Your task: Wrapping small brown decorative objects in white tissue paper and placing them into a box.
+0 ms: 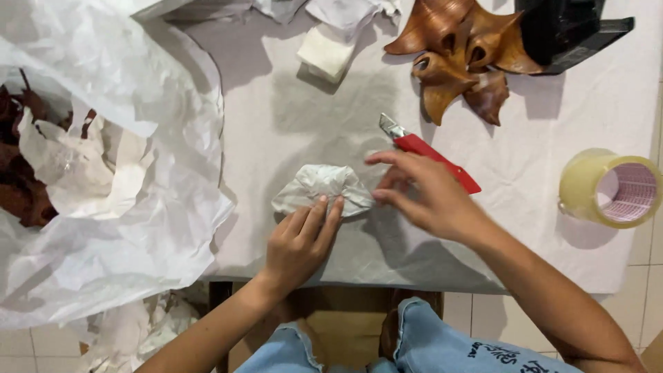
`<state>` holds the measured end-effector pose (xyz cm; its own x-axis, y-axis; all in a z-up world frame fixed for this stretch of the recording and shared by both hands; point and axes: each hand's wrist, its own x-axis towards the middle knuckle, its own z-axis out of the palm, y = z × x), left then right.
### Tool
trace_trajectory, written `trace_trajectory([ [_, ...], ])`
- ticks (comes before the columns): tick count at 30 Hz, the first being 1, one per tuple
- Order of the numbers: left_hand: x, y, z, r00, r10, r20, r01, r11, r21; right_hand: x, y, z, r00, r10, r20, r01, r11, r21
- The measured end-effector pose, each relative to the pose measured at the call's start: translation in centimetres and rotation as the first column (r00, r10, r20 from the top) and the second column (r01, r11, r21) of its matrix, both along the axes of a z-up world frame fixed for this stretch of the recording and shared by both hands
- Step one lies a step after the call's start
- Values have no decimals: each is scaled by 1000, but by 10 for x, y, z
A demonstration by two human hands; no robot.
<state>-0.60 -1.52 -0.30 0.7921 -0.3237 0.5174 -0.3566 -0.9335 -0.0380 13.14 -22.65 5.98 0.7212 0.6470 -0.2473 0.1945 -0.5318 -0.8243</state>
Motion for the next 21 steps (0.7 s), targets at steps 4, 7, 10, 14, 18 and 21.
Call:
trace_trajectory([
  [4, -2, 0, -9, 999, 9, 30, -8, 998, -61, -9, 20, -29, 989, 107, 104, -110, 994, 15],
  [7, -2, -1, -9, 999, 14, 39, -12, 999, -53, -7, 26, -37, 969, 146, 197, -133, 988, -78],
  [10, -1, -1, -9, 999, 14, 45, -12, 999, -50, -6, 30, -36, 951, 174, 257, -136, 978, -157],
  [14, -2, -3, -12, 999, 34, 28, -33, 999, -38, -8, 38, -32, 943, 162, 290, -97, 969, -227],
  [18, 3, -6, 0, 997, 71, 21, -71, 997, 0, -5, 45, -34, 907, 212, 363, -109, 952, -284],
  [21, 4, -7, -2, 996, 78, 31, -78, 997, 8, -4, 46, -32, 884, 225, 409, -101, 947, -304],
])
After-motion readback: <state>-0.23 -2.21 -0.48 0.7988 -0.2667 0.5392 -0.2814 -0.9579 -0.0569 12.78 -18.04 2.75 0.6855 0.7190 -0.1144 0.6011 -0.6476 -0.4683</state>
